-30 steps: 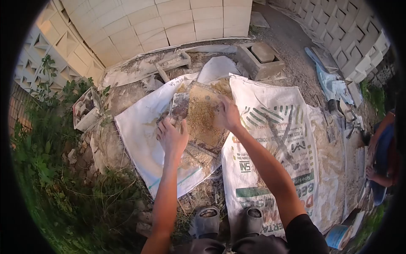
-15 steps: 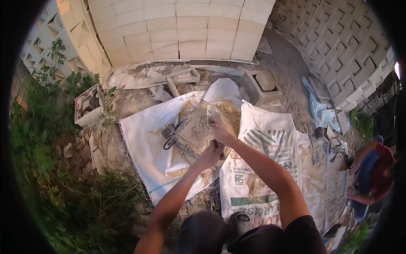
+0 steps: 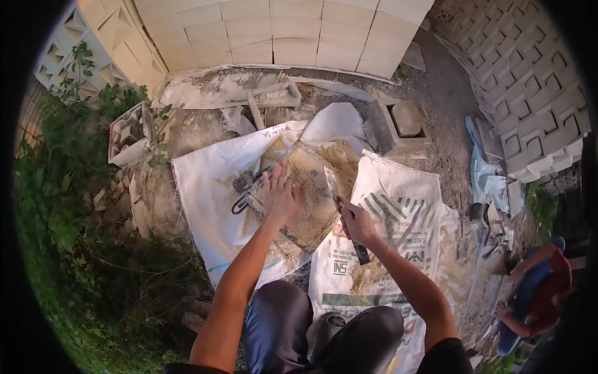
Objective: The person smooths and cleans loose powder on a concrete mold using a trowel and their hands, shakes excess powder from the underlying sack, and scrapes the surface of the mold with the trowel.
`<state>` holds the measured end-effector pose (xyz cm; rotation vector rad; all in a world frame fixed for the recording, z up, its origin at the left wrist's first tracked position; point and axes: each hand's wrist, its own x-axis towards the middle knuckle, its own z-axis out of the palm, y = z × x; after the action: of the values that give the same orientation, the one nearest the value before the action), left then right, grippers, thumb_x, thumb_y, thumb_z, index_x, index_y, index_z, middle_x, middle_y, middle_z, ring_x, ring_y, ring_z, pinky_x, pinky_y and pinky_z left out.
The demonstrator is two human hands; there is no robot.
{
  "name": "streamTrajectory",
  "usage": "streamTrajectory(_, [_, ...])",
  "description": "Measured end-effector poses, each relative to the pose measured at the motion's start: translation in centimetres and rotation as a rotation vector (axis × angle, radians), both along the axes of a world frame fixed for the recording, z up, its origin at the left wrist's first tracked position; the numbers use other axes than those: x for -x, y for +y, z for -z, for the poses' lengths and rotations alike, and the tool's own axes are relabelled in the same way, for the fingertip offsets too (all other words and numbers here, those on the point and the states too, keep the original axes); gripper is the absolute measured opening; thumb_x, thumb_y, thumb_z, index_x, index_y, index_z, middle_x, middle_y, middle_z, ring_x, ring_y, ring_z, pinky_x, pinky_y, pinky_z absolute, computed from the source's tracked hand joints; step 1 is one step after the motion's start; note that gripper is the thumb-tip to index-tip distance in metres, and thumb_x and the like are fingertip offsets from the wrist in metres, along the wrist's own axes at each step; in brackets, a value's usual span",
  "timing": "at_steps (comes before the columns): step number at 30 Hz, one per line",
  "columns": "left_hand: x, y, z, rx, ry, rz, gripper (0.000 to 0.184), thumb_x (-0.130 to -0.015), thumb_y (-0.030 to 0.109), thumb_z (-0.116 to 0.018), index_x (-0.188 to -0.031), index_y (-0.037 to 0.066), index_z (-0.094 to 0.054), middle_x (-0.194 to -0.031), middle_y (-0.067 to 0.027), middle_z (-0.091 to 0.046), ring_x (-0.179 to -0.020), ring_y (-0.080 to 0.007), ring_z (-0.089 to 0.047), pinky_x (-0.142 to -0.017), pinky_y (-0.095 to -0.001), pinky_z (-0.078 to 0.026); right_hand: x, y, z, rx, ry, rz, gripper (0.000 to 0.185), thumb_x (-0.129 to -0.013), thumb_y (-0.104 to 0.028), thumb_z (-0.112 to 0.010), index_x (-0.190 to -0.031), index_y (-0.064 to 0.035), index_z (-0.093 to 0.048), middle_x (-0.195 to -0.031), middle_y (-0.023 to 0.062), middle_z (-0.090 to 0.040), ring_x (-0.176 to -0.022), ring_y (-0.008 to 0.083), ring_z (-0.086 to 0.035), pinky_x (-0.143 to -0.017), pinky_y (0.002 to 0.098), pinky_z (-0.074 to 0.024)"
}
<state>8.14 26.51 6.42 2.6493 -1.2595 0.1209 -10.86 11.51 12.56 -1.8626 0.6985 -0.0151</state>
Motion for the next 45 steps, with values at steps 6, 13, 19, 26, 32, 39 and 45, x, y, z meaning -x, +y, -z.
streamTrajectory(6, [2.8, -0.8, -0.6, 0.055, 0.15, -0.036, 0.064, -0.098, 0.041, -0.032, -0.144, -0.003, -0.026, -0.149, -0.0289, -0.02, -0.14, -0.041, -0.013, -0.115, -0.0505, -0.004, 1.0, -2.3, 1.4, 0.014, -0.106, -0.01, 0.042, -0.099, -0.016, -0.039, -0.137, 0.001, -0.042, -0.058, 0.0, -0.044, -0.043, 0.0074, -0.042, -0.04, 0.0256, -0.0393])
streamTrajectory(13, [5.1, -3.9, 0.7, 0.013, 0.086, 0.264, 0.063, -0.098, 0.04, -0.031, -0.143, -0.003, -0.027, -0.149, -0.0251, -0.024, -0.141, -0.0376, -0.017, -0.116, -0.0478, -0.007, -0.8, -1.2, 0.5, -0.163, -0.08, 0.152, 0.041, -0.098, -0.017, -0.042, -0.135, -0.0021, -0.045, -0.059, 0.0018, -0.049, -0.047, 0.0098, -0.048, -0.044, 0.0283, -0.0415])
streamTrajectory(19, [2.9, 1.3, -0.5, -0.091, 0.024, 0.455, 0.061, -0.097, 0.038, -0.036, -0.144, 0.0, -0.028, -0.153, -0.0195, -0.018, -0.144, -0.0336, -0.007, -0.115, -0.0503, -0.001, -0.1, -1.2, 0.4, 0.134, -0.01, 0.045, 0.041, -0.096, -0.021, -0.045, -0.132, -0.0011, -0.049, -0.059, 0.0065, -0.054, -0.047, 0.0125, -0.052, -0.046, 0.0308, -0.0433])
streamTrajectory(26, [1.1, 1.8, -1.0, 0.056, 0.008, 0.276, 0.063, -0.097, 0.043, -0.033, -0.145, 0.003, -0.028, -0.153, -0.0196, -0.017, -0.143, -0.0363, -0.003, -0.114, -0.0515, 0.003, -1.4, 1.9, -0.4, -0.07, 0.067, 0.035, 0.04, -0.096, -0.02, -0.047, -0.133, -0.0027, -0.049, -0.058, 0.0069, -0.055, -0.047, 0.0122, -0.056, -0.049, 0.0311, -0.0475])
streamTrajectory(32, [-0.9, 3.0, 1.9, 0.273, -0.035, -0.604, 0.043, -0.095, 0.027, -0.044, -0.128, -0.001, -0.048, -0.141, -0.0158, -0.04, -0.133, -0.0317, -0.034, -0.112, -0.0517, -0.016, -5.8, 3.4, 0.4, 0.292, -0.073, -0.154, 0.043, -0.093, -0.017, -0.05, -0.134, -0.0044, -0.047, -0.065, 0.0184, -0.06, -0.059, 0.0285, -0.064, -0.06, 0.0396, -0.0519])
streamTrajectory(39, [-1.4, 3.5, 2.2, 0.86, 0.165, -0.586, 0.021, -0.09, 0.01, -0.056, -0.109, 0.001, -0.053, -0.106, -0.0151, -0.058, -0.101, -0.0332, -0.053, -0.082, -0.0424, -0.044, -6.8, 7.0, 2.3, 0.561, 0.273, -0.313, 0.06, -0.09, -0.019, -0.052, -0.145, -0.0139, -0.03, -0.062, 0.0249, -0.06, -0.058, 0.0412, -0.062, -0.058, 0.0515, -0.0509])
streamTrajectory(45, [2.6, 4.2, 2.2, 0.814, 0.078, -0.893, 0.024, -0.088, 0.016, -0.063, -0.103, 0.0, -0.053, -0.1, -0.0161, -0.058, -0.089, -0.0289, -0.056, -0.08, -0.0379, -0.044, 0.9, 7.9, 1.3, 0.571, 0.324, -0.308, 0.06, -0.091, -0.019, -0.051, -0.147, -0.0205, -0.028, -0.057, 0.0208, -0.058, -0.052, 0.036, -0.062, -0.05, 0.0467, -0.0519])
